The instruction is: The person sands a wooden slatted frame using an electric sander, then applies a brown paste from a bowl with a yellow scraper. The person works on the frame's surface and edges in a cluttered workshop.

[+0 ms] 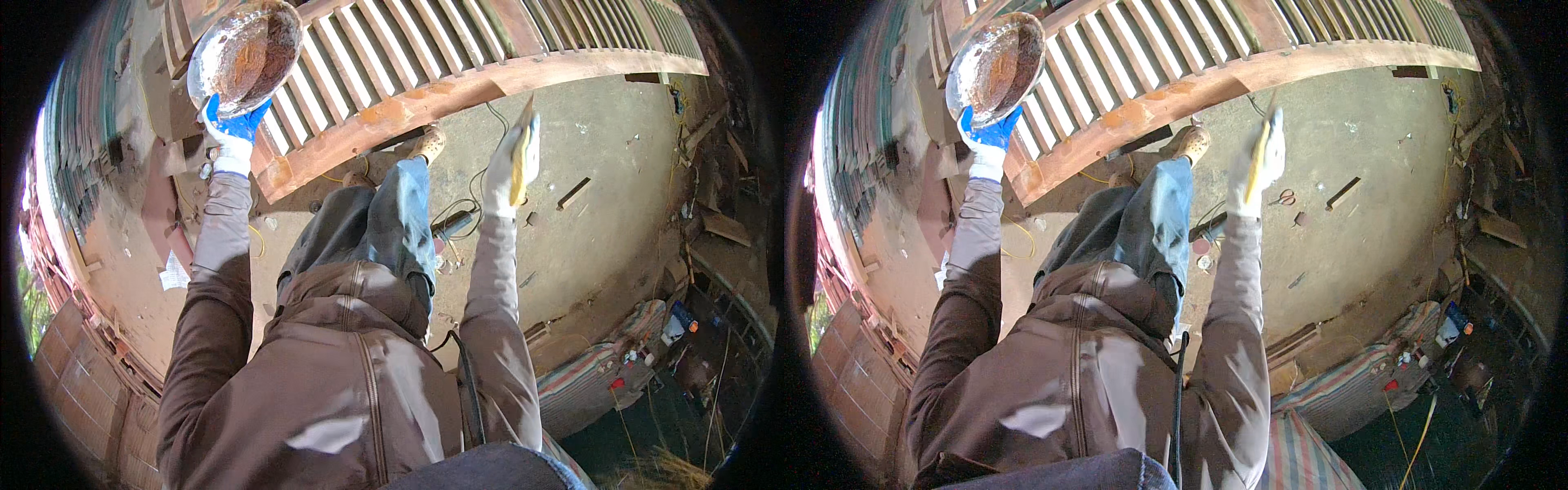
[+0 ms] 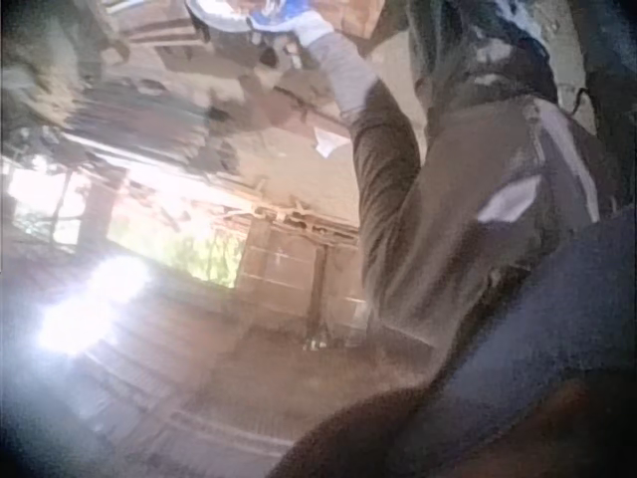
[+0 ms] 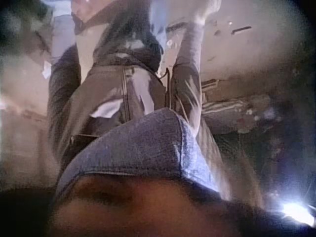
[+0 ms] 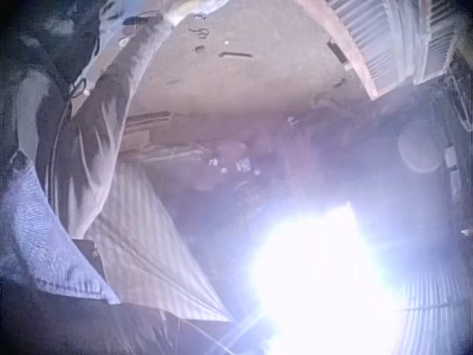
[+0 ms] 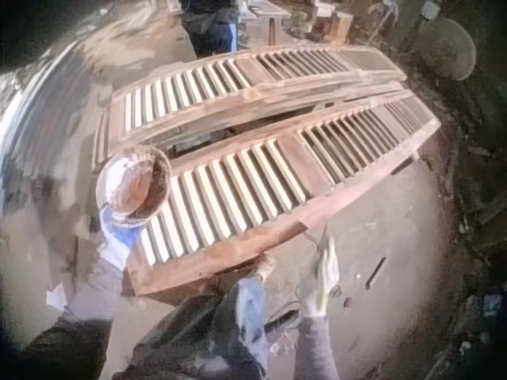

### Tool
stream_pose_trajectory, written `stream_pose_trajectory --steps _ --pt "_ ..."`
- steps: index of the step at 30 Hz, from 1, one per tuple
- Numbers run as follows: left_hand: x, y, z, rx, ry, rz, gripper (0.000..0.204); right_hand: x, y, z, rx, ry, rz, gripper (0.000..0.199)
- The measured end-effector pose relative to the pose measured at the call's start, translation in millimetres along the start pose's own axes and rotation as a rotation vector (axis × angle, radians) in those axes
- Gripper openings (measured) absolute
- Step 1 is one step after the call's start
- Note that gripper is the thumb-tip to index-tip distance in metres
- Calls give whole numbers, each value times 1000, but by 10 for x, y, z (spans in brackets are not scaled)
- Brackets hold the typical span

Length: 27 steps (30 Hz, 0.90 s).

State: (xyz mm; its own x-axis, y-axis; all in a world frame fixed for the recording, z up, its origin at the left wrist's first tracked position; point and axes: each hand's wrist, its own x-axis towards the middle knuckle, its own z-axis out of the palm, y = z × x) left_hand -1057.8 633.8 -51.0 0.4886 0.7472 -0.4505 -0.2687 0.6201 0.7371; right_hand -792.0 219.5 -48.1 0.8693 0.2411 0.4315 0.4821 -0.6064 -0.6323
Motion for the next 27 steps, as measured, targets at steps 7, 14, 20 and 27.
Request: stream_pose_trajectory --steps 7,14,20,27 --pt "58 64 -18 25 -13 0 83 129 -190 510 -611 -146 -426 59" --pt "-36 84 -70 0 -37 2 83 -672 154 632 -596 -390 -180 42" --pt "9 77 19 24 65 30 81 -1994 661 163 -17 -544 554 33" --pt "23 64 -54 64 -24 -4 87 -405 492 -407 1194 -58 992 32"
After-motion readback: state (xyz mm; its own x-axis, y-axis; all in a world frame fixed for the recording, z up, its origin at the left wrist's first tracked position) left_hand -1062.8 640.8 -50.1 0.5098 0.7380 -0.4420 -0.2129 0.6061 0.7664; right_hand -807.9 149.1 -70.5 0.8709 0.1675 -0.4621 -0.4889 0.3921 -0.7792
